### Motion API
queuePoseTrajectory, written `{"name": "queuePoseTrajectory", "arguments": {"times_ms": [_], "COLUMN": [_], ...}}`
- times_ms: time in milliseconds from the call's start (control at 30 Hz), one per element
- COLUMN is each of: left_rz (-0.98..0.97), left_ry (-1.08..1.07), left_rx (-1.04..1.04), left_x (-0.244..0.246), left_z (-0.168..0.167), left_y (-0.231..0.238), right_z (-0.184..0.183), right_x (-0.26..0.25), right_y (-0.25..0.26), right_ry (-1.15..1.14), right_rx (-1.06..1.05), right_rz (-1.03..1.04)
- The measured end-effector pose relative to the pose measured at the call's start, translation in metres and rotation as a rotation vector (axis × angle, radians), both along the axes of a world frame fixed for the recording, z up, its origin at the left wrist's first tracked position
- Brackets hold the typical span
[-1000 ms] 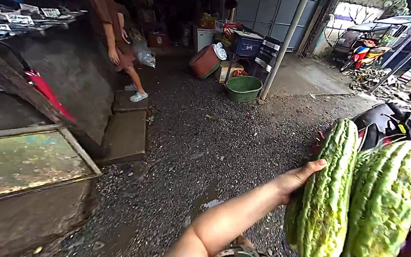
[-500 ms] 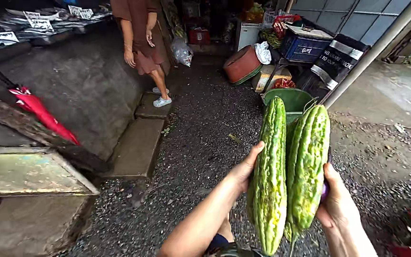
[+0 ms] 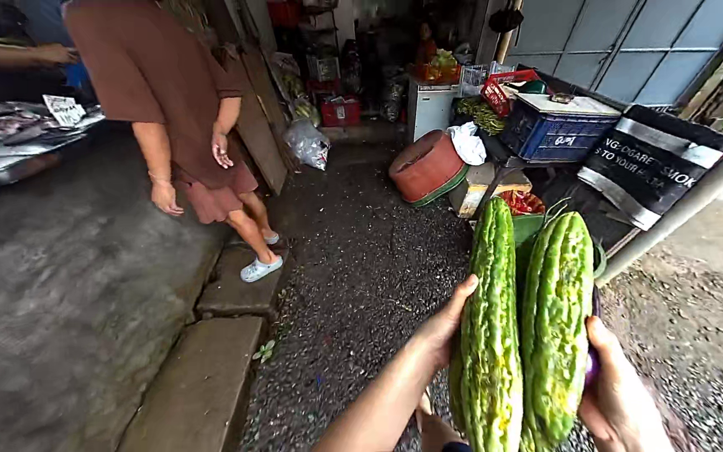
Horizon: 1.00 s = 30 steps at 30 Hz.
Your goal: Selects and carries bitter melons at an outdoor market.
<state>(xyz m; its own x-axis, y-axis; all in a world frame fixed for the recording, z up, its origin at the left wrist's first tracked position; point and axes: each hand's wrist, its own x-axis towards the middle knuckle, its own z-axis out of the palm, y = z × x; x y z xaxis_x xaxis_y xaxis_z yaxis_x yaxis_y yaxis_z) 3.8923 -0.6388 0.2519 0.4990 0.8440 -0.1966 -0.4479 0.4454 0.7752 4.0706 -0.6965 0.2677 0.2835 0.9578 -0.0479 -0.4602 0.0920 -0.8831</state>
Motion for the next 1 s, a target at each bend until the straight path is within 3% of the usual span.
{"name": "queuePoseTrajectory", "arguments": {"times_ms": [167, 367, 500, 600, 700, 900, 1000], "left_rz": [0.165, 0.521, 0.753, 0.758, 0.748, 0.684, 0.61], "left_ry": [-0.045, -0.017, -0.005, -0.106, -0.122, -0.056, -0.056], "left_rx": [-0.023, 0.008, 0.059, 0.183, 0.144, 0.18, 0.232], "left_x": [-0.056, -0.165, -0.233, -0.288, -0.337, -0.406, -0.434], "left_z": [-0.017, 0.023, 0.027, 0.002, -0.016, 0.031, 0.026], "left_y": [0.185, 0.37, 0.475, 0.576, 0.682, 0.91, 1.017], "right_z": [-0.029, -0.007, 0.002, 0.016, -0.009, 0.012, 0.017], "right_x": [-0.053, -0.163, -0.246, -0.299, -0.346, -0.414, -0.436], "right_y": [0.222, 0.464, 0.598, 0.698, 0.803, 1.005, 1.099], "right_ry": [0.023, 0.068, 0.07, 0.087, 0.065, 0.087, 0.082], "right_rx": [-0.011, -0.076, -0.172, -0.268, -0.208, -0.148, -0.145], "right_rz": [0.127, 0.491, 0.659, 0.669, 0.687, 0.535, 0.462]}}
